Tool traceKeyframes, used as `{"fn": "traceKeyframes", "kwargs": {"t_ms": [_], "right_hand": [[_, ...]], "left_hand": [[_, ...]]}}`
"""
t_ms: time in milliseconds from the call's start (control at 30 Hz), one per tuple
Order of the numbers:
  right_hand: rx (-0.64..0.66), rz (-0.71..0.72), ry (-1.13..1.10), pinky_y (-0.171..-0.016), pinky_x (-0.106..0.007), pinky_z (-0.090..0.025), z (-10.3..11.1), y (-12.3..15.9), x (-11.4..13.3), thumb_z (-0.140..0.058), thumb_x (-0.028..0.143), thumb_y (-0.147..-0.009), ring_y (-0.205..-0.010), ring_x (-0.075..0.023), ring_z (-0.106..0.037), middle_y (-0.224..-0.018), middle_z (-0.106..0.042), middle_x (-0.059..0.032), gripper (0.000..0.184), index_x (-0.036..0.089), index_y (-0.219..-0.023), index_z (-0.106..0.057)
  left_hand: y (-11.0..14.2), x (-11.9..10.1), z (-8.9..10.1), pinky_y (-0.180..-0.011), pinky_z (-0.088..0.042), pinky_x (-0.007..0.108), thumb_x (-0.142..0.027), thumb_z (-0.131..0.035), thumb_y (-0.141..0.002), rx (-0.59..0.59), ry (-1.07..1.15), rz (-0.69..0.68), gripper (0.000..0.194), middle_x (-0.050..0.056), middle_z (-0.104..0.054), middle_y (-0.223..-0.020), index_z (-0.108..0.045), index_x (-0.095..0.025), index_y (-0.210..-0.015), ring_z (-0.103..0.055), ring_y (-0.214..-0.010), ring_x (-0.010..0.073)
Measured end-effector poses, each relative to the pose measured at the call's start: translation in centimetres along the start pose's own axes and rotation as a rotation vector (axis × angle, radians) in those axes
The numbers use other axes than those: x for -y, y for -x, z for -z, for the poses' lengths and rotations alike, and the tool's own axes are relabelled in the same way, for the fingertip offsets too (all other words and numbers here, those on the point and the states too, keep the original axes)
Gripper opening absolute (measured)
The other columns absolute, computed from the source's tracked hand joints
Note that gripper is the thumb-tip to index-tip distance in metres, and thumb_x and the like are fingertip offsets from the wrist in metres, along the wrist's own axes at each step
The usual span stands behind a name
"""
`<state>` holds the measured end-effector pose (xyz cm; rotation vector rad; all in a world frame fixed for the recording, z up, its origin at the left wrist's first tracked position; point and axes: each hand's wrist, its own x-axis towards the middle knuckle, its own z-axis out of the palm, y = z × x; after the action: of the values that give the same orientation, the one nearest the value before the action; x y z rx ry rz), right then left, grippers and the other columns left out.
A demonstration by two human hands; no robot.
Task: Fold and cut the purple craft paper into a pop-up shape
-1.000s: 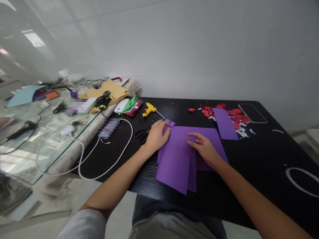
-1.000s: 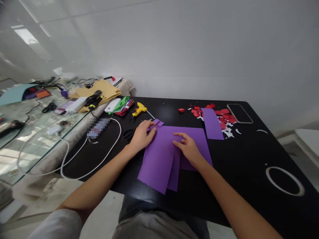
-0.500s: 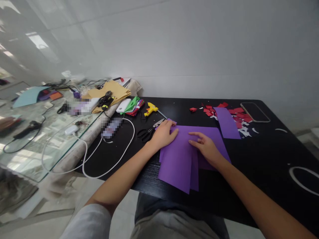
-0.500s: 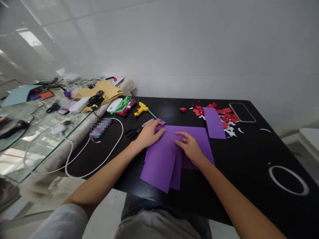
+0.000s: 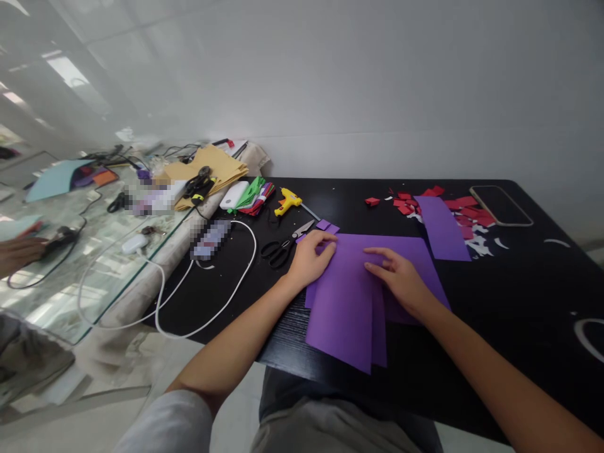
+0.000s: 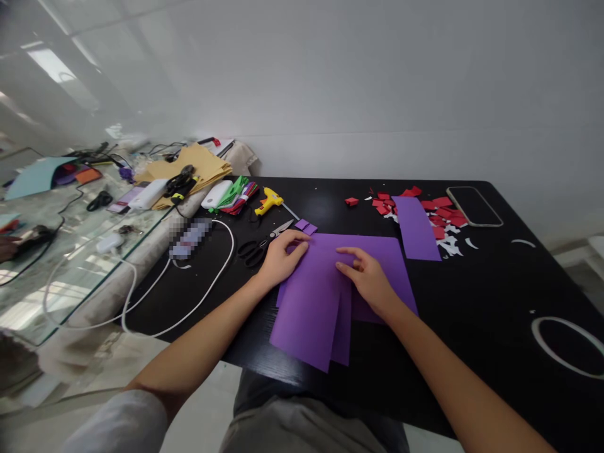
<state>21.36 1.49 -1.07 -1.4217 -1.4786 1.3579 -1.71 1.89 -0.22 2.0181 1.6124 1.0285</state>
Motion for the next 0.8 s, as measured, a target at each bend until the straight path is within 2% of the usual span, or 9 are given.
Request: {"fn": "traceKeyframes", "kwargs": {"t_ms": [67,133,233,300,367,467,567,667,800], "right_hand": [[-0.023,0.018,0.039,-0.054,-0.03,-0.028,0.1,0.0,0.0,-0.074,0.043,-0.079,-0.055,-0.0139,-0.032,-0.063,-0.034,0.0064,0.046,0.023,-0.121,-0.074],[-0.029,0.023,0.049,-0.053,-0.029,-0.028,0.1,0.0,0.0,-0.074,0.042,-0.08,-0.055,-0.0137,-0.032,-0.064,-0.033,0.0061,0.043,0.023,-0.119,-0.075],[-0.022,0.021,0.051,-0.053,-0.029,-0.029,0.0,-0.1,0.0,-0.074,0.04,-0.08,-0.057,-0.0145,-0.035,-0.066,-0.039,0.0041,0.041,0.023,-0.118,-0.075],[-0.026,0.026,0.061,-0.052,-0.029,-0.028,0.0,-0.1,0.1,-0.074,0.04,-0.079,-0.057,-0.0144,-0.034,-0.065,-0.038,0.0042,0.041,0.023,-0.117,-0.075],[-0.026,0.028,0.065,-0.051,-0.028,-0.026,0.0,-0.1,0.0,-0.074,0.041,-0.079,-0.056,-0.0139,-0.032,-0.065,-0.035,0.005,0.043,0.023,-0.118,-0.075],[-0.017,0.023,0.059,-0.052,-0.029,-0.028,0.0,0.0,0.0,-0.074,0.043,-0.08,-0.056,-0.0147,-0.034,-0.064,-0.036,0.0047,0.045,0.023,-0.12,-0.074],[-0.033,0.025,0.077,-0.056,-0.031,-0.034,0.0,-0.1,0.0,-0.073,0.04,-0.08,-0.062,-0.018,-0.043,-0.069,-0.047,0.0007,0.042,0.024,-0.119,-0.076],[-0.047,0.023,0.087,-0.06,-0.032,-0.038,0.1,-0.2,-0.2,-0.073,0.038,-0.08,-0.067,-0.02,-0.049,-0.075,-0.055,-0.0025,0.039,0.025,-0.117,-0.076],[-0.012,0.003,0.036,-0.057,-0.03,-0.03,0.1,-0.4,-0.7,-0.075,0.042,-0.08,-0.06,-0.0168,-0.042,-0.068,-0.045,0.0025,0.045,0.025,-0.122,-0.074]], "left_hand": [[0.2,-0.8,1.6,-0.09,-0.059,0.031,-0.019,-0.062,-0.097,0.039,-0.081,0.048,0.021,0.007,-0.078,-0.115,-0.073,-0.02,-0.115,-0.074,-0.101,0.0187],[0.5,-1.4,3.8,-0.085,-0.059,0.032,-0.024,-0.064,-0.095,0.103,-0.194,0.117,0.015,0.006,-0.079,-0.102,-0.075,-0.022,-0.106,-0.075,-0.092,0.0206],[0.9,-1.1,7.5,-0.082,-0.059,0.046,-0.034,-0.065,-0.093,0.115,-0.448,0.308,0.019,0.014,-0.078,-0.089,-0.073,-0.018,-0.088,-0.076,-0.088,0.0343],[1.0,0.0,9.5,-0.085,-0.057,0.054,-0.035,-0.055,-0.098,0.053,-0.613,0.447,0.028,0.024,-0.077,-0.106,-0.071,-0.013,-0.104,-0.074,-0.101,0.0434],[0.8,1.7,11.0,-0.088,-0.056,0.056,-0.036,-0.055,-0.098,0.023,-0.726,0.572,0.037,0.03,-0.074,-0.115,-0.066,-0.008,-0.119,-0.073,-0.108,0.0466],[0.5,4.3,12.1,-0.088,-0.057,0.052,-0.043,-0.061,-0.094,0.054,-0.8,0.709,0.045,0.033,-0.075,-0.113,-0.069,-0.004,-0.115,-0.073,-0.109,0.0475],[0.5,5.7,12.6,-0.086,-0.057,0.045,-0.034,-0.055,-0.096,0.082,-0.818,0.741,0.034,0.03,-0.077,-0.111,-0.075,-0.007,-0.105,-0.075,-0.106,0.0421],[1.3,5.2,12.7,-0.086,-0.055,0.041,-0.028,-0.046,-0.099,0.064,-0.843,0.712,0.036,0.026,-0.078,-0.107,-0.075,-0.009,-0.107,-0.075,-0.105,0.0383],[4.1,3.1,12.3,-0.084,-0.055,0.041,-0.034,-0.043,-0.1,0.064,-0.873,0.663,0.038,0.019,-0.08,-0.103,-0.074,-0.015,-0.11,-0.076,-0.102,0.0366]]}}
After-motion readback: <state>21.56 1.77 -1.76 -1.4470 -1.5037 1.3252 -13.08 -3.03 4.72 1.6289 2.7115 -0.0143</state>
